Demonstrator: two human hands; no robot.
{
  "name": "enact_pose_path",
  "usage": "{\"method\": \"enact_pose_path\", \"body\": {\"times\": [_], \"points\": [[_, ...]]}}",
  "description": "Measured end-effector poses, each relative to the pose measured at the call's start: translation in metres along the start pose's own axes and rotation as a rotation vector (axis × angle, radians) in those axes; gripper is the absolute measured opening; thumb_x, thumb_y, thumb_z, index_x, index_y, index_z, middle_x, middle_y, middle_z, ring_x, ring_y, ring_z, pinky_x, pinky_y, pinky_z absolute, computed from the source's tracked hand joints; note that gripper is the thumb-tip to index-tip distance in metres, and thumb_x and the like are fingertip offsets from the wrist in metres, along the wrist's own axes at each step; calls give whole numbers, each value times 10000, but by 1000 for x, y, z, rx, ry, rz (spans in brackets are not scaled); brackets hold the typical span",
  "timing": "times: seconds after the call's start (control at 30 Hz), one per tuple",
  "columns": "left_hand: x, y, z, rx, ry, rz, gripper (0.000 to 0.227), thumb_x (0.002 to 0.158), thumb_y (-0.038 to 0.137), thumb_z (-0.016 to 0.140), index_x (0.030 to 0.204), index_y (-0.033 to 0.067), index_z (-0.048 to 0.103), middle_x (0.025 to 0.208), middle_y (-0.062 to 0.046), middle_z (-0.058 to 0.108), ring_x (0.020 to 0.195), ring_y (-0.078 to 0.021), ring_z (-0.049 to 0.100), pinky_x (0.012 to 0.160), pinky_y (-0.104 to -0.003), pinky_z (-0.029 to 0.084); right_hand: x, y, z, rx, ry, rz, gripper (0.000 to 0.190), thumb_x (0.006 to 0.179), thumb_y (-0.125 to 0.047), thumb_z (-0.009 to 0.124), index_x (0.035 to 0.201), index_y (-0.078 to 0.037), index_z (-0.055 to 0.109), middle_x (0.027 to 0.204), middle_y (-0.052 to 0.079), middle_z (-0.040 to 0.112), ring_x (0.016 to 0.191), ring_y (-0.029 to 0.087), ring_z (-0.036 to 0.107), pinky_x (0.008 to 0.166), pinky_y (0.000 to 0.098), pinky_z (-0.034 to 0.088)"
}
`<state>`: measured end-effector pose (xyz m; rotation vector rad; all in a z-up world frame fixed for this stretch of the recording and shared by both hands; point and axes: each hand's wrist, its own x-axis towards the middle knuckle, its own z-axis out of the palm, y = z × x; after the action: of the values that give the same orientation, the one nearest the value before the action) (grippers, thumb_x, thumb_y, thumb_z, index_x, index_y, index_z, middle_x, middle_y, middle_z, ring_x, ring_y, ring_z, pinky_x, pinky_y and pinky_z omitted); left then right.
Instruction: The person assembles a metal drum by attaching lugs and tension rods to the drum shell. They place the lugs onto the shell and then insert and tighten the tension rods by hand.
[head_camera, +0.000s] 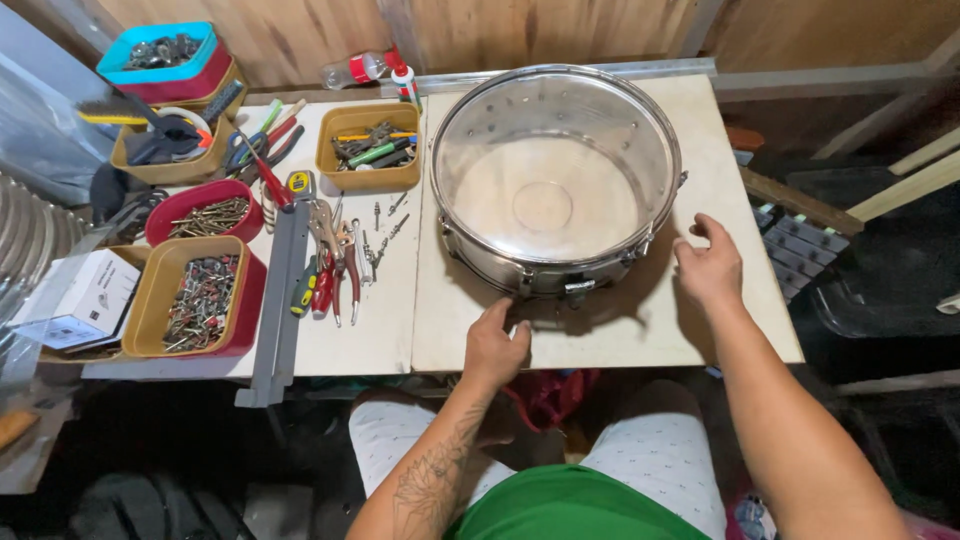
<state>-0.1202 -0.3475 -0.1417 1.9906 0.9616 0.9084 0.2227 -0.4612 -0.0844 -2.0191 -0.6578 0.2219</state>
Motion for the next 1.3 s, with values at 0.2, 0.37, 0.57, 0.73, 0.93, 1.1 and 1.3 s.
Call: {"method": "enact_pose_path", "body": {"times": [0.2,0.37,0.57,0.73,0.93,1.1,1.3], "points": [[22,14,-1,148,68,54,398,777,457,772,756,77,655,661,-156,656,712,-397,705,661,-501,570,-26,-108,-52,-81,-34,-854,308,885,-30,779,1192,-59,779,1206,123,705,1103,315,698,804,324,606],[18,-29,31,291,241,221,358,761,467,766,715,160,587,639,-76,586,667,-314,687,601,-417,565,-41,-181,-77,-510,-442,-891,304,887,-213,712,1182,-150,750,1242,78,732,1176,328,672,927,480,577],[18,-34,33,293,283,270,343,776,445,758,707,184,546,624,-61,547,643,-299,673,570,-400,561,-31,-190,-69,-771,-532,-878,253,914,-388,690,1080,-205,742,1046,-7,749,1041,259,717,864,448,607],[18,-45,38,292,274,248,339,777,458,750,719,195,545,627,-45,543,647,-288,672,570,-402,563,-31,-205,-68,-806,-605,-769,227,897,-385,703,1041,-215,752,950,1,743,986,274,728,855,458,606],[19,-38,34,310,273,274,332,774,433,744,699,186,537,617,-65,534,643,-306,668,568,-402,558,-32,-203,-65,-848,-587,-727,292,872,-429,695,1061,-207,717,931,37,697,963,309,716,854,489,604],[19,-25,27,268,245,252,337,783,399,746,701,158,525,616,-101,523,648,-343,662,567,-443,551,-32,-206,-63,-753,-554,-544,507,832,-469,733,1239,-169,698,1047,94,721,1060,339,709,904,507,573],[18,-23,28,270,249,233,325,770,399,746,687,169,533,602,-79,527,636,-324,662,565,-422,552,-48,-217,-63,-756,-507,-262,565,893,-549,639,970,-2,762,868,227,753,1004,453,713,857,536,558]]}}
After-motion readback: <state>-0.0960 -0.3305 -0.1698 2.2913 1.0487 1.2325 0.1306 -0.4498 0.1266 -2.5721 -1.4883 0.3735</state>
